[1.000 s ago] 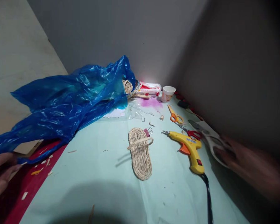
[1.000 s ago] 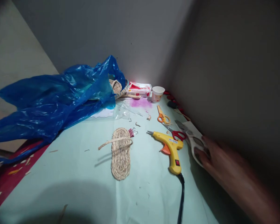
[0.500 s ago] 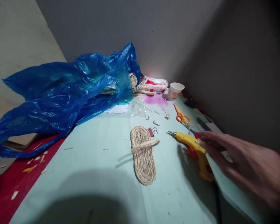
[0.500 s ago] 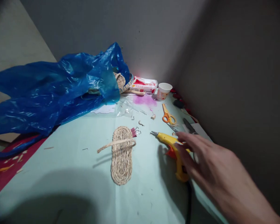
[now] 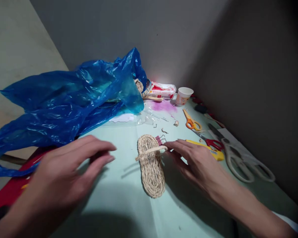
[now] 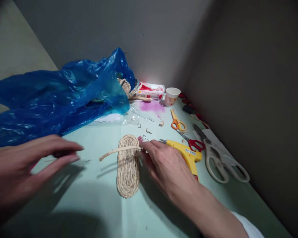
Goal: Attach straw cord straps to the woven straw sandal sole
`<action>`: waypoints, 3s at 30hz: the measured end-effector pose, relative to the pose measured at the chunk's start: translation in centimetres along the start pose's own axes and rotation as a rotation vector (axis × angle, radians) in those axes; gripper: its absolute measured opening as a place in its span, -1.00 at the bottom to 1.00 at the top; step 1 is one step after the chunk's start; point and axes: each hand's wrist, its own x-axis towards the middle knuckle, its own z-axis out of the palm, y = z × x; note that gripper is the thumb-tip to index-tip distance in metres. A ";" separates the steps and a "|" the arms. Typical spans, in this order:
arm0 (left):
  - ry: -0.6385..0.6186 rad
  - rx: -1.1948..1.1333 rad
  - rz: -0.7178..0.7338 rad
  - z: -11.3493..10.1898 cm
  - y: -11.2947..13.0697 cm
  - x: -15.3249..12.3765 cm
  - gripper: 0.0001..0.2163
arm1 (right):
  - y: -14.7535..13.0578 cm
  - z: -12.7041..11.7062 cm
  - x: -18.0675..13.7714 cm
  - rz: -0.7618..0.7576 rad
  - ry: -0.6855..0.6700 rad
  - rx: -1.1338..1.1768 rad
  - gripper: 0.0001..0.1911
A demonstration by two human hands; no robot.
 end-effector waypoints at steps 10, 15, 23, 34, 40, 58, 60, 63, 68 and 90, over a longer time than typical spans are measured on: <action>0.012 0.192 0.401 3.8 4.6 2.3 -0.83 | -0.1 0.9 0.2 0.064 -0.079 0.055 -0.75; -0.050 0.300 0.504 4.1 4.2 2.5 -0.85 | 0.0 1.2 0.2 0.051 -0.083 0.031 -0.78; -0.335 0.462 0.336 5.0 1.4 3.0 -0.81 | 0.4 1.7 0.1 0.051 -0.055 0.072 -0.78; -0.407 0.046 -0.085 7.1 0.7 3.9 -0.90 | 1.0 2.8 0.1 0.078 -0.053 0.196 -0.79; -0.434 -0.090 -0.195 7.8 0.0 4.0 -0.89 | 1.1 3.0 0.2 0.073 -0.047 0.191 -0.81; -0.402 0.304 0.125 8.4 -0.1 3.7 -0.86 | 1.1 3.5 0.2 0.093 -0.052 0.250 -0.87; -0.399 0.292 0.117 8.4 -0.1 3.6 -0.84 | 1.2 3.6 0.2 0.087 -0.046 0.247 -0.86; -0.387 0.287 0.128 8.4 0.0 3.4 -0.82 | 1.2 3.7 0.2 0.093 -0.034 0.241 -0.86; -0.354 0.343 0.062 8.7 0.4 3.4 -0.81 | 1.0 3.5 0.1 0.104 -0.044 0.219 -0.88; -0.411 0.271 0.069 8.7 0.6 3.7 -0.82 | 1.1 4.3 0.3 0.017 0.122 0.312 -0.84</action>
